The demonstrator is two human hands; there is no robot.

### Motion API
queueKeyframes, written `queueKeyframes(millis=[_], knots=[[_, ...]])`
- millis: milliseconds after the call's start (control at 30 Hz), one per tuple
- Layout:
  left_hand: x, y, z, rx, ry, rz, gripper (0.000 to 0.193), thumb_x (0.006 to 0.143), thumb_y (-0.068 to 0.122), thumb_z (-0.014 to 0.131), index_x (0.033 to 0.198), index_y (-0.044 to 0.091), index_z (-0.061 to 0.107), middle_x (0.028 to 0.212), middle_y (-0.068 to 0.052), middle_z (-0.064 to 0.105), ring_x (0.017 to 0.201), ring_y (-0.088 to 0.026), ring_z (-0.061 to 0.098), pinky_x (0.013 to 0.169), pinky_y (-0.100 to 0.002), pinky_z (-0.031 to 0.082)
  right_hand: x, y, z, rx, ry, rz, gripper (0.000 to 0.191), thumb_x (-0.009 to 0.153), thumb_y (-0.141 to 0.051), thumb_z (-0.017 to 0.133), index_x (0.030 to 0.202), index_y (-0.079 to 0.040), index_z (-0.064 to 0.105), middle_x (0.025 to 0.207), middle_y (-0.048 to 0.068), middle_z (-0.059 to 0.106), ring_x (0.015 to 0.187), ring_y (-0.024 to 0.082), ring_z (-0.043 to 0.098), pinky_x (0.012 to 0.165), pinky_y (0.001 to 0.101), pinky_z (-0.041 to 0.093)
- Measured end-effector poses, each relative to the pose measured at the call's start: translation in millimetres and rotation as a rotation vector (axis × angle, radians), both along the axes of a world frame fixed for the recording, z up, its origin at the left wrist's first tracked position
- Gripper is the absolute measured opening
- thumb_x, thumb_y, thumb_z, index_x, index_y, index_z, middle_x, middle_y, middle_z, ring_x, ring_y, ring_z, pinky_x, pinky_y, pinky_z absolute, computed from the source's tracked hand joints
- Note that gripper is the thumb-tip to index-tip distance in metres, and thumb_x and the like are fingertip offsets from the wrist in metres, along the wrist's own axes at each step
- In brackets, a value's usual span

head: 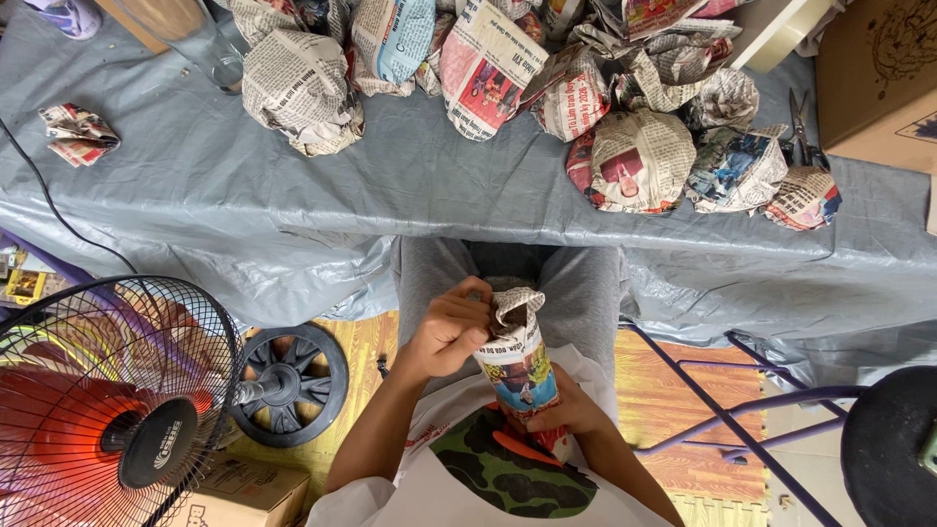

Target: The person wraps glass cups in sheets of newspaper, folding and pressing the paper around each cup by hand, and places the wrapped cups into a cubby shelf. They repeat the wrapping for several cups, occasionally setting a cup into a plastic container on the table.

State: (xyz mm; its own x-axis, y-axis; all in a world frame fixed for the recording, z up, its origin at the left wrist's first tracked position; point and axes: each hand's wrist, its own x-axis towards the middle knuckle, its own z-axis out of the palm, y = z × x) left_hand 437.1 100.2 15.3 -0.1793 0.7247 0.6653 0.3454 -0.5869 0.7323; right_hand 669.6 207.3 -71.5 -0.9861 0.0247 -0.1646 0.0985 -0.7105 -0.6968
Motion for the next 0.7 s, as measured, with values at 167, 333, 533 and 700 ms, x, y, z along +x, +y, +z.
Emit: queueKeyframes(millis=[167, 333, 533, 700], knots=[[0, 7, 0, 0.144, -0.490, 0.120, 0.045, 0.095, 0.044, 0.064, 0.079, 0.002, 0.065, 0.084, -0.013, 0.066, 0.084, -0.031, 0.064, 0.089, -0.049, 0.050, 2, 0, -5, -0.266, 0.180, 0.167, 0.086, 0.065, -0.009, 0.089, 0.140, 0.004, 0.051, 0.103, 0.019, 0.071, 0.088, 0.025, 0.070, 0.074, 0.0352, 0.058], [17, 30, 12, 0.344, -0.402, -0.154, 0.050, 0.096, 0.050, 0.065, 0.079, 0.003, 0.069, 0.086, -0.016, 0.068, 0.089, -0.038, 0.065, 0.094, -0.051, 0.052, 3, -16, -4, -0.320, 0.228, 0.252, 0.084, 0.067, -0.008, 0.090, 0.140, 0.004, 0.051, 0.107, 0.019, 0.071, 0.093, 0.025, 0.070, 0.079, 0.0359, 0.058], [34, 36, 28, 0.526, -0.369, -0.280, 0.053, 0.091, 0.050, 0.070, 0.062, 0.007, 0.065, 0.057, -0.006, 0.063, 0.052, -0.021, 0.061, 0.070, -0.039, 0.051, 3, -36, -1, -0.383, 0.309, 0.372, 0.082, 0.069, -0.007, 0.090, 0.140, 0.004, 0.052, 0.111, 0.018, 0.071, 0.098, 0.024, 0.070, 0.084, 0.0366, 0.058], [20, 33, 45, 0.493, -0.069, -0.439, 0.047, 0.088, 0.037, 0.075, 0.054, 0.010, 0.057, 0.050, -0.003, 0.056, 0.043, -0.020, 0.050, 0.050, -0.035, 0.039, 2, -46, 0, -0.395, 0.348, 0.437, 0.080, 0.070, -0.006, 0.091, 0.140, 0.004, 0.053, 0.115, 0.018, 0.071, 0.102, 0.024, 0.070, 0.089, 0.0373, 0.058]])
